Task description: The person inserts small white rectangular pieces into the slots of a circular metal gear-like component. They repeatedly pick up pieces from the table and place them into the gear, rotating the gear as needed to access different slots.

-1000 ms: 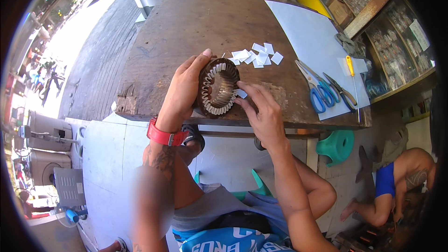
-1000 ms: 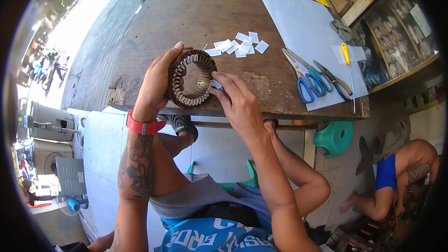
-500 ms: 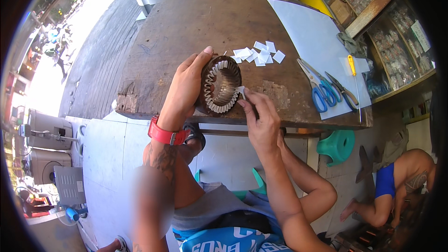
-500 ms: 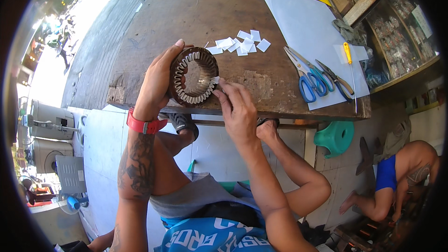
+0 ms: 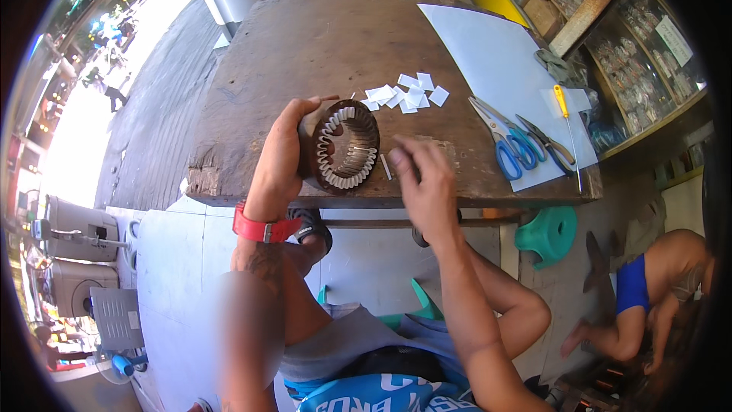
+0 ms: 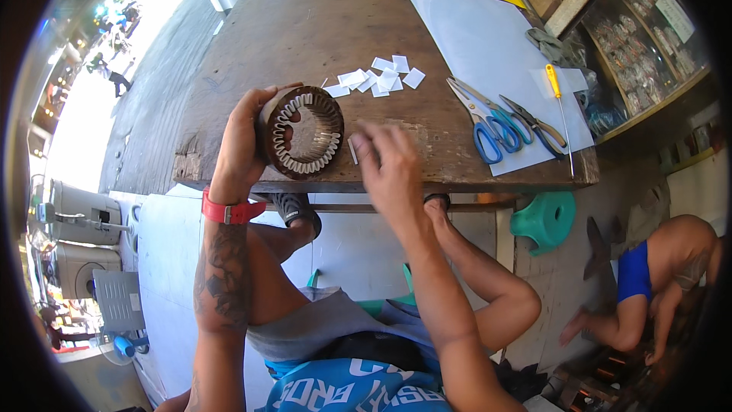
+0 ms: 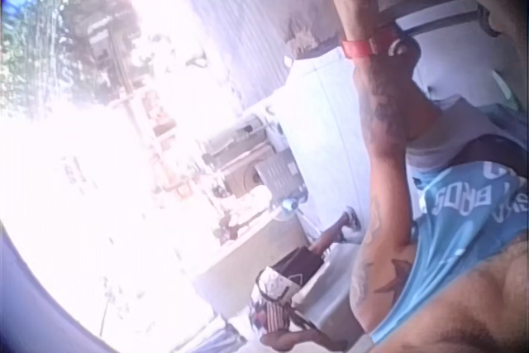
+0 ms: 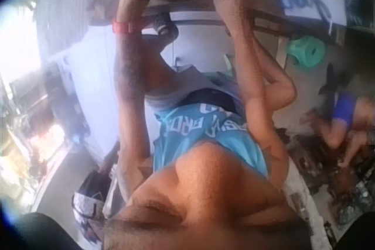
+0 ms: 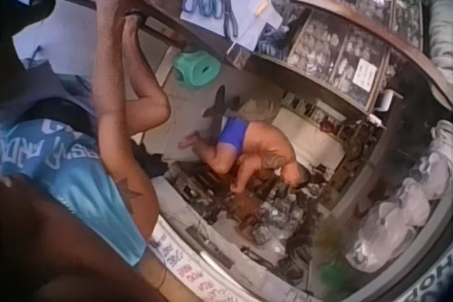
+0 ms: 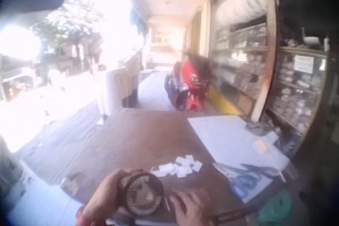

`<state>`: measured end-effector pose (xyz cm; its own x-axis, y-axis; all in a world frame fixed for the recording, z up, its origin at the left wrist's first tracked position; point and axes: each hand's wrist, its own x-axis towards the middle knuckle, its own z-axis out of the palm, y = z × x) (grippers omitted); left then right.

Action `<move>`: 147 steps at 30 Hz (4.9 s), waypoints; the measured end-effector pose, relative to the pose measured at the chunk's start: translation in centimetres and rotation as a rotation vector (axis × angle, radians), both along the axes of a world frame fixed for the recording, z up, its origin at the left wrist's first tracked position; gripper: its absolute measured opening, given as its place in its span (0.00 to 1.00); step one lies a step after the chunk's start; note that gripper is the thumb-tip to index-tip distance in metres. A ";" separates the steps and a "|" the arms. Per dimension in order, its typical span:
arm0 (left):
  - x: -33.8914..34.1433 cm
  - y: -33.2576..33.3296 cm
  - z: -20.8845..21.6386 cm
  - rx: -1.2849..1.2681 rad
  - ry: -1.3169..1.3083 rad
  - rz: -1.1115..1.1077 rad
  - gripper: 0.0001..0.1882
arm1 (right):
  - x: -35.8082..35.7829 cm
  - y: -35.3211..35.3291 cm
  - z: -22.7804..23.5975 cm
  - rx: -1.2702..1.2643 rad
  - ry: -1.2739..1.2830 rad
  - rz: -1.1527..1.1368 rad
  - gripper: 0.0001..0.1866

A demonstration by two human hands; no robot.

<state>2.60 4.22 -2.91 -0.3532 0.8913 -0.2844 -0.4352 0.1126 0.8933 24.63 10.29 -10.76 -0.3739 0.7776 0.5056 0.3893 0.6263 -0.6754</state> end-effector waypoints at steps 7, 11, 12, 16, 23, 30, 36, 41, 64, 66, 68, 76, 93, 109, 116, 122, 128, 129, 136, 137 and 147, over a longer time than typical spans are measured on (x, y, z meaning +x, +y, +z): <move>0.3 -0.3 -0.2 0.068 0.132 -0.090 0.30 | 0.8 6.8 1.4 0.253 -0.377 -0.092 0.12; 0.2 -0.1 -0.4 0.092 0.240 -0.080 0.32 | 2.6 4.0 1.6 0.221 -0.438 -0.023 0.12; 0.1 0.0 -0.5 0.094 0.219 -0.074 0.31 | 3.1 3.5 1.8 0.152 -0.485 -0.017 0.13; 0.0 0.6 -1.0 0.101 0.177 -0.068 0.31 | 3.9 3.5 2.6 0.009 -0.448 -0.002 0.16; -0.2 1.0 -1.4 0.131 0.203 -0.051 0.30 | 4.2 6.5 4.5 -0.177 -0.573 0.051 0.18; -0.5 1.4 -1.8 0.116 0.219 -0.065 0.30 | 4.8 5.0 3.5 -0.053 -0.538 0.075 0.16; -0.4 1.4 -1.3 0.112 0.215 -0.058 0.30 | 4.6 4.8 4.2 -0.015 -0.556 0.214 0.19; -0.2 1.2 -1.0 0.127 0.218 -0.062 0.29 | 5.3 5.3 5.7 0.012 -0.688 0.294 0.16; -0.2 1.3 -1.3 0.140 0.342 -0.075 0.28 | 4.7 3.3 5.0 -0.288 -0.124 0.167 0.19; -0.2 1.3 -1.2 0.136 0.327 -0.070 0.28 | 3.9 1.9 4.0 -0.096 -0.097 0.222 0.21; -0.1 1.3 -1.2 0.135 0.287 -0.072 0.28 | 3.0 1.0 3.2 0.050 -0.033 0.237 0.23; -0.1 1.3 -1.2 0.126 0.295 -0.072 0.28 | 1.9 0.1 2.6 0.260 -0.096 0.217 0.23; 0.4 1.2 -1.2 0.126 0.295 -0.015 0.25 | -1.3 0.2 0.1 0.506 -0.104 0.072 0.16; 0.6 1.1 -0.5 0.108 0.329 -0.048 0.26 | -0.3 0.5 1.2 0.308 -0.053 0.168 0.20; 0.7 1.1 -0.8 0.115 0.344 -0.026 0.26 | -0.8 0.3 0.5 0.234 -0.004 0.111 0.19; 0.5 1.1 -1.0 0.109 0.323 -0.026 0.26 | -1.0 -0.8 -0.5 0.213 0.088 0.027 0.18; 0.8 1.3 -0.9 0.127 0.313 -0.040 0.25 | -1.3 -2.2 -1.2 0.177 -0.007 0.025 0.17; 0.9 1.4 -0.8 0.109 0.334 -0.028 0.25 | -1.2 -2.1 -1.1 0.164 -0.041 0.022 0.17; 0.7 1.4 -1.0 0.099 0.322 -0.012 0.26 | 2.6 3.0 1.6 0.128 -0.222 -0.054 0.15; 0.6 1.3 -1.1 0.091 0.314 -0.010 0.26 | 2.9 4.6 2.0 0.139 -0.249 -0.094 0.14; -0.3 1.3 -1.1 0.081 0.316 -0.060 0.28 | 3.2 9.2 4.6 -0.114 -0.581 0.159 0.13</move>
<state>2.34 5.47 -3.99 -0.3590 0.9283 -0.0970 -0.1301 0.0531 0.9901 27.86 19.53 -6.20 -0.6790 0.7271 0.1014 0.6219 0.6431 -0.4469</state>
